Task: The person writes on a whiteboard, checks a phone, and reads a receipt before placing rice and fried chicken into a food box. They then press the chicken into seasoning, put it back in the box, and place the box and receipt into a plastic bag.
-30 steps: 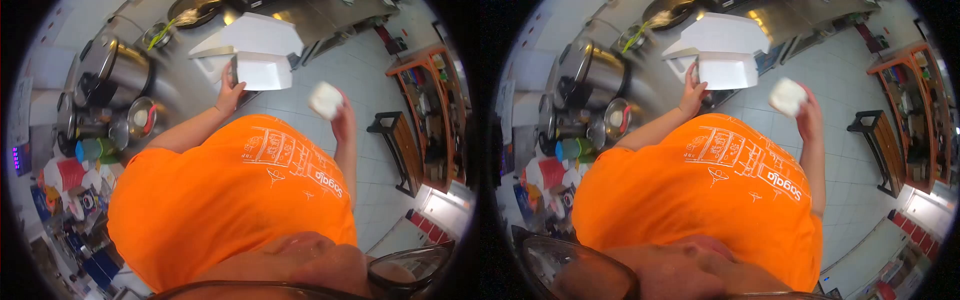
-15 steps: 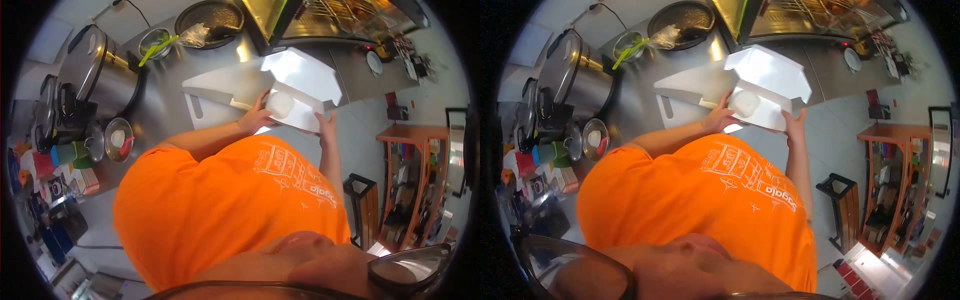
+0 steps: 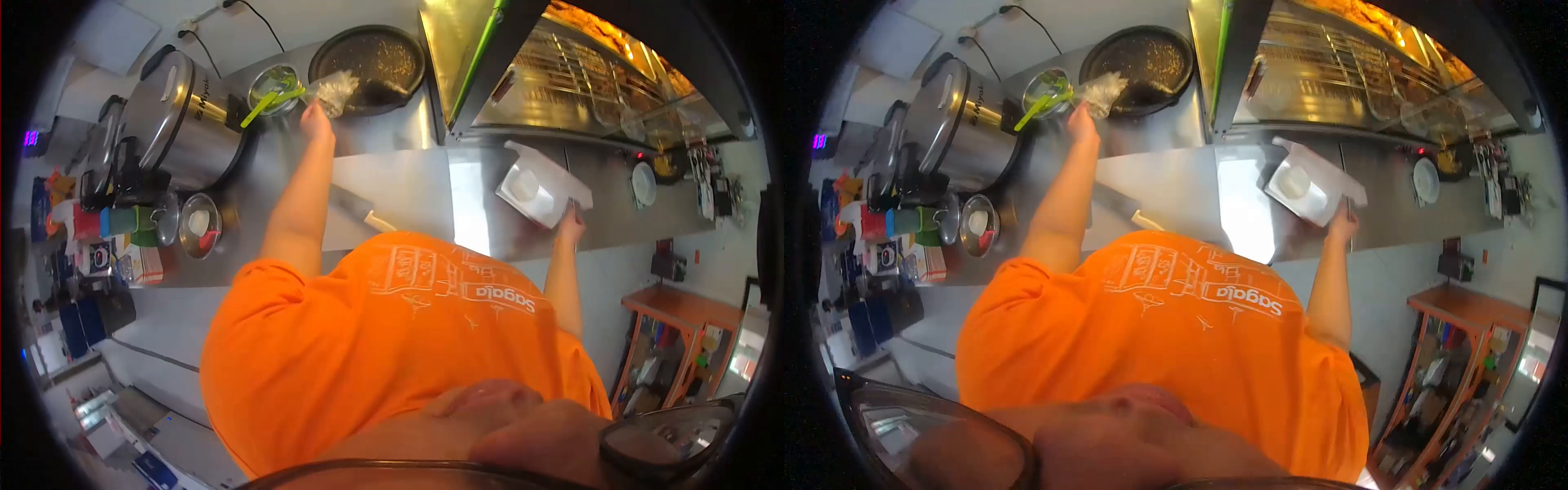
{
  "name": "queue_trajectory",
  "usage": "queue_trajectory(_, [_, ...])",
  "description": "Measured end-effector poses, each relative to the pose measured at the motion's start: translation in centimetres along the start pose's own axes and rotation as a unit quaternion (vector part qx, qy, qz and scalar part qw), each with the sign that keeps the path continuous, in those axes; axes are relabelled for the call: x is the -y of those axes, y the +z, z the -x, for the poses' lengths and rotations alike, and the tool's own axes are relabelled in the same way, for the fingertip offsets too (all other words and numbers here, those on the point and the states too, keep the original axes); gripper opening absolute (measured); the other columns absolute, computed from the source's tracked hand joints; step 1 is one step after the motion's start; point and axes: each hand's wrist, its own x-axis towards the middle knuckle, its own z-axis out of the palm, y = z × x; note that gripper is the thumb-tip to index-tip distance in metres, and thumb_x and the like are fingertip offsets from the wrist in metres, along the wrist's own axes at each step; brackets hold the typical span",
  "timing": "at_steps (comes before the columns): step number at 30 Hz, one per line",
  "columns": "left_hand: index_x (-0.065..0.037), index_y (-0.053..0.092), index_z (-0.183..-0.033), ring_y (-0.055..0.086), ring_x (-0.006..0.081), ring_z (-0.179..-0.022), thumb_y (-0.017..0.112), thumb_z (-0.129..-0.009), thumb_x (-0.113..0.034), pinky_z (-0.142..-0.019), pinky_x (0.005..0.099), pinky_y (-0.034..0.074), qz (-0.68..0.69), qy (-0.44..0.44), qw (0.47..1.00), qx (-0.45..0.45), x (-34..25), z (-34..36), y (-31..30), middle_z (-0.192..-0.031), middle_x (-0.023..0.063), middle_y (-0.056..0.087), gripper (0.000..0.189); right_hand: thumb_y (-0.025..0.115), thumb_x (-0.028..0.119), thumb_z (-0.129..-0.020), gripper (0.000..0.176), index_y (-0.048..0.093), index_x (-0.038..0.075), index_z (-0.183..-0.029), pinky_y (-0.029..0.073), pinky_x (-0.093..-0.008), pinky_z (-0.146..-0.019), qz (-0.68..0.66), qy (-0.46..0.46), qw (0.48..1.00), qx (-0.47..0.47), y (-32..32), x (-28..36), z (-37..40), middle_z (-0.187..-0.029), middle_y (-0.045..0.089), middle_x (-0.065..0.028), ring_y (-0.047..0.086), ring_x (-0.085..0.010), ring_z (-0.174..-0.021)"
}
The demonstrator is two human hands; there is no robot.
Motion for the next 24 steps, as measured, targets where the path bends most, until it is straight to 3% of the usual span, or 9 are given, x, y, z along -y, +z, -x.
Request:
queue_trajectory(3, [-0.002, 0.068, -0.102, 0.063, 0.0221, -0.091, 0.063, -0.089, -0.013, -0.081, 0.0320, 0.049, -0.174, 0.262, 0.949, -0.011, -5.6, 11.6, 0.4, -0.099, 0.0077, 0.069, 0.017, 0.059, 0.021, -0.091, 0.030, 0.057, -0.004, -0.108, 0.046, -0.0310, -0.088, -0.167, -0.006, 0.985, 0.051, -0.6, 3.1, -0.5, -0.103, 0.062, -0.0128, 0.059, -0.0191, -0.097])
queue_trajectory(5, [-0.006, 0.067, -0.096, 0.064, 0.0240, -0.094, 0.063, -0.085, -0.005, -0.082, 0.0329, 0.049, -0.242, 0.421, 0.873, 0.053, -9.4, 20.5, 1.3, -0.097, 0.0095, 0.068, 0.012, 0.053, 0.012, -0.094, 0.019, 0.058, -0.001, -0.107, 0.046, -0.0290, -0.089, -0.162, -0.157, 0.947, 0.227, 1.2, 3.3, 1.5, -0.103, 0.062, -0.0101, 0.059, -0.0170, -0.098])
queue_trajectory(7, [-0.007, 0.067, -0.094, 0.065, 0.0255, -0.095, 0.063, -0.081, 0.000, -0.082, 0.0337, 0.050, -0.213, 0.432, 0.865, 0.140, -9.8, 28.5, 3.7, -0.097, 0.0106, 0.068, 0.015, 0.047, -0.001, -0.094, 0.019, 0.058, 0.003, -0.109, 0.044, -0.0291, -0.094, -0.239, -0.201, 0.789, 0.529, 0.1, 9.6, 6.1, -0.108, 0.061, -0.0060, 0.057, -0.0156, -0.104])
queue_trajectory(9, [-0.008, 0.066, -0.095, 0.064, 0.0244, -0.092, 0.063, -0.080, 0.003, -0.081, 0.0330, 0.050, -0.226, 0.428, 0.848, 0.215, -9.3, 35.4, 6.5, -0.098, 0.0098, 0.067, 0.019, 0.046, -0.004, -0.093, 0.023, 0.058, 0.001, -0.111, 0.046, -0.0305, -0.094, -0.249, -0.298, 0.648, 0.655, -1.2, 14.9, 8.9, -0.110, 0.061, -0.0064, 0.057, -0.0165, -0.106])
queue_trajectory(14, [-0.003, 0.063, -0.092, 0.063, 0.0210, -0.088, 0.060, -0.079, 0.008, -0.080, 0.0288, 0.051, -0.147, 0.315, 0.892, 0.290, -8.5, 46.2, 13.3, -0.098, 0.0105, 0.063, 0.017, 0.042, -0.007, -0.091, 0.025, 0.061, -0.004, -0.107, 0.051, -0.0294, -0.086, -0.183, -0.126, 0.706, 0.672, -1.8, 16.0, 6.0, -0.101, 0.065, -0.0093, 0.064, -0.0168, -0.093])
queue_trajectory(19, [-0.001, 0.062, -0.094, 0.061, 0.0224, -0.088, 0.057, -0.080, 0.007, -0.080, 0.0311, 0.050, -0.065, 0.210, 0.899, 0.379, -7.7, 50.2, 17.0, -0.097, 0.0120, 0.061, 0.017, 0.042, -0.002, -0.094, 0.024, 0.063, -0.002, -0.105, 0.051, -0.0268, -0.081, -0.282, -0.081, 0.687, 0.665, -3.3, 14.5, 2.1, -0.099, 0.065, -0.0092, 0.063, -0.0161, -0.090])
queue_trajectory(21, [-0.002, 0.061, -0.097, 0.060, 0.0261, -0.091, 0.058, -0.079, 0.006, -0.083, 0.0334, 0.050, -0.108, 0.311, 0.805, 0.494, -8.2, 50.5, 18.3, -0.099, 0.0124, 0.059, 0.021, 0.041, 0.001, -0.095, 0.026, 0.063, -0.001, -0.108, 0.050, -0.0261, -0.082, -0.223, -0.044, 0.657, 0.719, -2.5, 12.5, 0.2, -0.102, 0.065, -0.0096, 0.063, -0.0169, -0.091])
queue_trajectory(22, [-0.003, 0.061, -0.097, 0.060, 0.0270, -0.092, 0.058, -0.078, 0.006, -0.084, 0.0339, 0.049, -0.120, 0.318, 0.773, 0.536, -9.3, 51.1, 19.1, -0.100, 0.0125, 0.059, 0.021, 0.042, 0.018, -0.101, 0.030, 0.058, 0.001, -0.119, 0.048, -0.0287, -0.086, -0.350, 0.047, 0.509, 0.785, -2.6, 12.8, -0.9, -0.109, 0.063, -0.0112, 0.060, -0.0182, -0.095])
queue_trajectory(24, [-0.005, 0.062, -0.098, 0.060, 0.0282, -0.092, 0.061, -0.079, 0.004, -0.082, 0.0344, 0.049, -0.141, 0.367, 0.751, 0.531, -9.8, 52.4, 20.3, -0.103, 0.0122, 0.060, 0.021, 0.042, 0.031, -0.102, 0.038, 0.054, 0.002, -0.125, 0.047, -0.0316, -0.089, -0.342, 0.179, 0.554, 0.738, -4.2, 14.4, -2.0, -0.113, 0.061, -0.0122, 0.059, -0.0193, -0.099])
